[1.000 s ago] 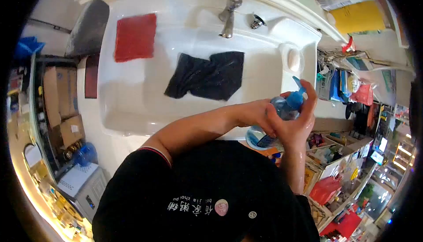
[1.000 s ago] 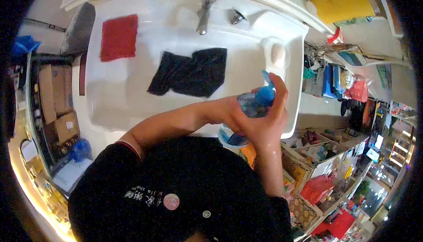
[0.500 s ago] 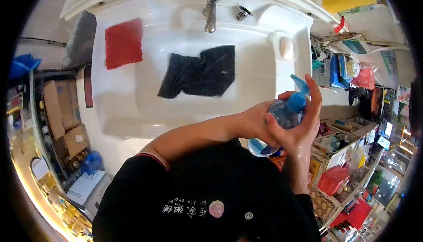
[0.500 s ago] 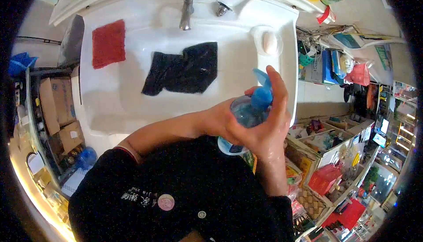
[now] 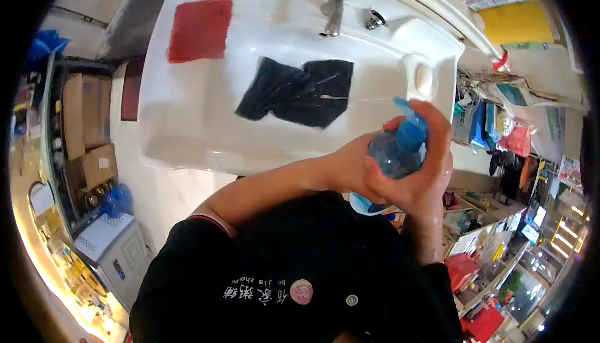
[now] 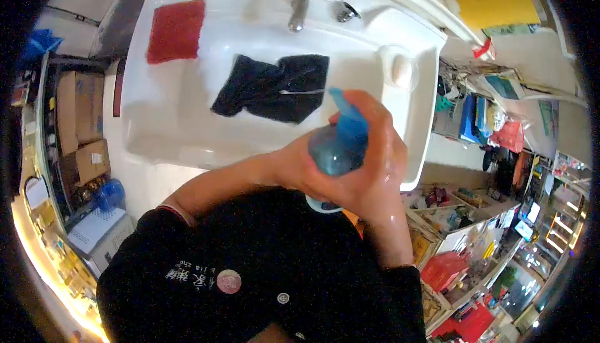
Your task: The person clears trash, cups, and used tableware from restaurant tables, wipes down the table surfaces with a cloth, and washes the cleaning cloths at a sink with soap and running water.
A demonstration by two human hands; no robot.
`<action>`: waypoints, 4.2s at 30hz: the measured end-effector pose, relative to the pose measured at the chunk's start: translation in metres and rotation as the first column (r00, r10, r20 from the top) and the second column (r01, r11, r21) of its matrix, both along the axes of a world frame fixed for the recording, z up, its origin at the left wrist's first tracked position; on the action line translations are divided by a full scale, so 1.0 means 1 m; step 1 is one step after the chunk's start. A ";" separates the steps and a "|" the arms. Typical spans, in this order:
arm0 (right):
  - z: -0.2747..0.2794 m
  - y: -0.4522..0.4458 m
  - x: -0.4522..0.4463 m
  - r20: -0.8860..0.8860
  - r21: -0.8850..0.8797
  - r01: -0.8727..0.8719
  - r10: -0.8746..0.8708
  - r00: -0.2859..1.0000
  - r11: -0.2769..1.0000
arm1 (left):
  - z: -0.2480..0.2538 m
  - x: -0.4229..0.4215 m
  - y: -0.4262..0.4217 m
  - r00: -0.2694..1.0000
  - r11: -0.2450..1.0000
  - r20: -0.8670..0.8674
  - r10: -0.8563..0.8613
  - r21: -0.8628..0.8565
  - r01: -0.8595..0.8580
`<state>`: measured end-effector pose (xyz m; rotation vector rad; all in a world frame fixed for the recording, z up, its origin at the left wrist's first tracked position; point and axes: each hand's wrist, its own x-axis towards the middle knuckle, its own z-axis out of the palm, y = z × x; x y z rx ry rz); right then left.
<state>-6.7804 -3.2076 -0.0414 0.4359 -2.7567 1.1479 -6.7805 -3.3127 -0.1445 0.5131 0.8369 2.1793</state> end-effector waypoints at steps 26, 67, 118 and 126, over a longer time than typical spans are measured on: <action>-0.055 0.003 -0.040 0.291 -0.280 0.040 0.045 0.956 0.959 | 0.125 -0.207 -0.258 -0.334 -0.324 -0.632 0.699 0.137 -0.936; -0.304 -0.010 -0.065 0.298 0.388 -0.003 -0.122 0.947 0.922 | -0.202 -0.082 -0.129 0.669 0.108 -0.701 -0.247 -0.706 -0.700; -0.197 -0.067 -0.046 0.159 -0.517 0.359 -0.325 0.932 0.777 | -0.172 -0.087 -0.053 0.747 0.729 0.384 0.544 -0.656 -0.194; -0.228 -0.023 -0.084 0.246 -0.243 0.575 -0.524 0.815 0.781 | -0.059 -0.076 -0.034 0.687 0.729 0.411 0.599 -0.635 -0.255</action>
